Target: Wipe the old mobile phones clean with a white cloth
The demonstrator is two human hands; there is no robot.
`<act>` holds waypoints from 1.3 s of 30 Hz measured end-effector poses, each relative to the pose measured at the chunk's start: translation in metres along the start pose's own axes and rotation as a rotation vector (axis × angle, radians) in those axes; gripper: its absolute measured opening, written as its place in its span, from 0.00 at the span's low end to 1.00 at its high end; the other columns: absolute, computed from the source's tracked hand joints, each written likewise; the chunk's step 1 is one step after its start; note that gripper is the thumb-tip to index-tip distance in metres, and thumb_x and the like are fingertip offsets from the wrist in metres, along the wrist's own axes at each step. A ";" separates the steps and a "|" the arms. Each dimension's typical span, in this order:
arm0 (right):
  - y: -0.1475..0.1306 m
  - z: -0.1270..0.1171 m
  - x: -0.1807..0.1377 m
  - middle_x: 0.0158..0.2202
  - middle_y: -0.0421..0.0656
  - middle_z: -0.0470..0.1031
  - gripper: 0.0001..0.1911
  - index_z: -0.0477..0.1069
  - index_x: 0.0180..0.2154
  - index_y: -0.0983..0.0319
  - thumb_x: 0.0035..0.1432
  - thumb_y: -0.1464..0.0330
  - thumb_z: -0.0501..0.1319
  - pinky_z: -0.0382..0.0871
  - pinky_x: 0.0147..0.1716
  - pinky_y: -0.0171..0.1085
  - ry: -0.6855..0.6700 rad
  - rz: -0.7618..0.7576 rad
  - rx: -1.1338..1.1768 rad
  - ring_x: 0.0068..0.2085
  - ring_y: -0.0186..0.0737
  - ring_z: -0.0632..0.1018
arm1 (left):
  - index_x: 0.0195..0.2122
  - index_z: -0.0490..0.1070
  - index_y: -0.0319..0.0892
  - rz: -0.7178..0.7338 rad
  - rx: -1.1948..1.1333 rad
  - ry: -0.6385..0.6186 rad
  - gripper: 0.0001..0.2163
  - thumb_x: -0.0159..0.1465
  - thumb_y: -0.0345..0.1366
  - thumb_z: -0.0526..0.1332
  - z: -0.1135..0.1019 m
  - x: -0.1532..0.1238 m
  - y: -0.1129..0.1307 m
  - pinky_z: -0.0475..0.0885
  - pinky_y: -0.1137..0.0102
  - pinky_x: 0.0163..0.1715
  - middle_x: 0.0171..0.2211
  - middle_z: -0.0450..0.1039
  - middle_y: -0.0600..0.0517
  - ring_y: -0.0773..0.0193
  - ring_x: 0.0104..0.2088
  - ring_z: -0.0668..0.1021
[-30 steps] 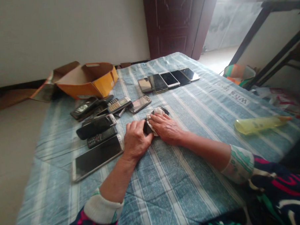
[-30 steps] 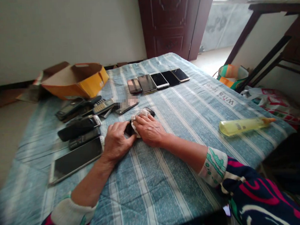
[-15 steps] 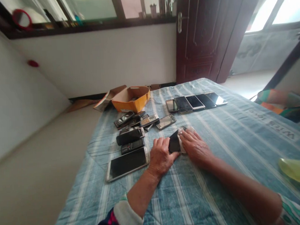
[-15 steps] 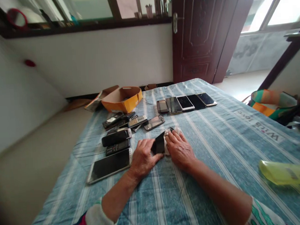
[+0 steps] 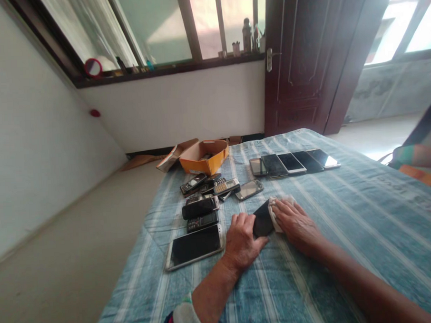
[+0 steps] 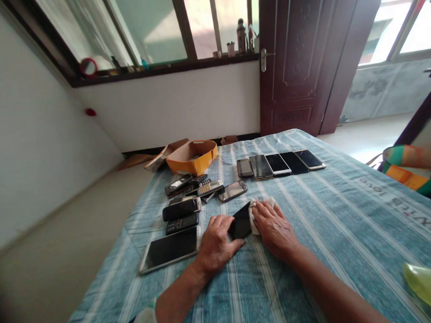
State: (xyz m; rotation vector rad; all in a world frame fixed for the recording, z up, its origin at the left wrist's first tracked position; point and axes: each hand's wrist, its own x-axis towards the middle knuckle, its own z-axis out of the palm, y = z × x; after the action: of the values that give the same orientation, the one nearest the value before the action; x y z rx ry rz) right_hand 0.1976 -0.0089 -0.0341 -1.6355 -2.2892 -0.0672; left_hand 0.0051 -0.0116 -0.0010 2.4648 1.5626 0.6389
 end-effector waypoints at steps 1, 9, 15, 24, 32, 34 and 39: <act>0.003 0.001 0.000 0.63 0.47 0.59 0.23 0.62 0.59 0.61 0.66 0.70 0.44 0.55 0.60 0.50 0.004 0.029 -0.013 0.63 0.46 0.60 | 0.40 0.70 0.41 -0.002 -0.005 0.002 0.19 0.49 0.38 0.70 0.000 -0.001 0.000 0.69 0.59 0.44 0.39 0.71 0.47 0.52 0.42 0.70; -0.022 0.011 -0.010 0.63 0.49 0.60 0.25 0.63 0.59 0.62 0.62 0.76 0.47 0.59 0.59 0.51 0.060 -0.131 -0.041 0.62 0.48 0.62 | 0.39 0.69 0.41 0.007 -0.021 -0.021 0.14 0.50 0.32 0.65 -0.001 -0.009 0.001 0.69 0.60 0.44 0.39 0.70 0.48 0.54 0.41 0.69; -0.037 0.007 -0.012 0.62 0.45 0.61 0.25 0.61 0.61 0.58 0.62 0.74 0.48 0.59 0.59 0.51 0.057 -0.235 0.018 0.62 0.47 0.63 | 0.43 0.69 0.42 0.044 -0.041 -0.032 0.17 0.50 0.30 0.62 0.000 -0.011 -0.005 0.68 0.60 0.45 0.40 0.69 0.48 0.55 0.42 0.68; 0.004 0.012 0.000 0.62 0.49 0.62 0.23 0.65 0.58 0.64 0.63 0.73 0.45 0.56 0.60 0.51 0.058 0.019 -0.077 0.63 0.47 0.61 | 0.41 0.68 0.41 0.039 -0.034 -0.048 0.14 0.53 0.30 0.63 0.002 -0.012 -0.002 0.69 0.60 0.45 0.41 0.70 0.48 0.54 0.42 0.69; -0.037 0.020 -0.019 0.62 0.46 0.62 0.28 0.64 0.58 0.60 0.57 0.78 0.50 0.61 0.58 0.49 0.141 -0.179 -0.075 0.62 0.47 0.64 | 0.41 0.68 0.42 0.044 -0.017 -0.045 0.14 0.52 0.26 0.60 0.003 -0.013 -0.002 0.69 0.59 0.46 0.40 0.71 0.49 0.55 0.42 0.70; -0.042 0.017 -0.020 0.62 0.45 0.62 0.27 0.64 0.59 0.59 0.58 0.77 0.50 0.61 0.58 0.49 0.135 -0.198 -0.059 0.62 0.47 0.64 | 0.41 0.68 0.41 0.045 -0.015 -0.044 0.15 0.52 0.25 0.59 0.004 -0.012 -0.002 0.69 0.60 0.46 0.41 0.71 0.48 0.55 0.42 0.70; -0.026 0.009 -0.012 0.63 0.44 0.61 0.24 0.64 0.58 0.59 0.62 0.73 0.48 0.59 0.59 0.51 0.040 -0.113 -0.034 0.63 0.47 0.62 | 0.39 0.68 0.42 0.041 0.012 -0.047 0.12 0.53 0.26 0.61 0.004 -0.012 0.000 0.69 0.59 0.45 0.39 0.71 0.49 0.54 0.41 0.70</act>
State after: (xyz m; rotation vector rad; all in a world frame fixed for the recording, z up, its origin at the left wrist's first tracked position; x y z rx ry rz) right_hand 0.1751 -0.0272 -0.0422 -1.5057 -2.3603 -0.1644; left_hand 0.0026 -0.0220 -0.0072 2.5079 1.5073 0.5755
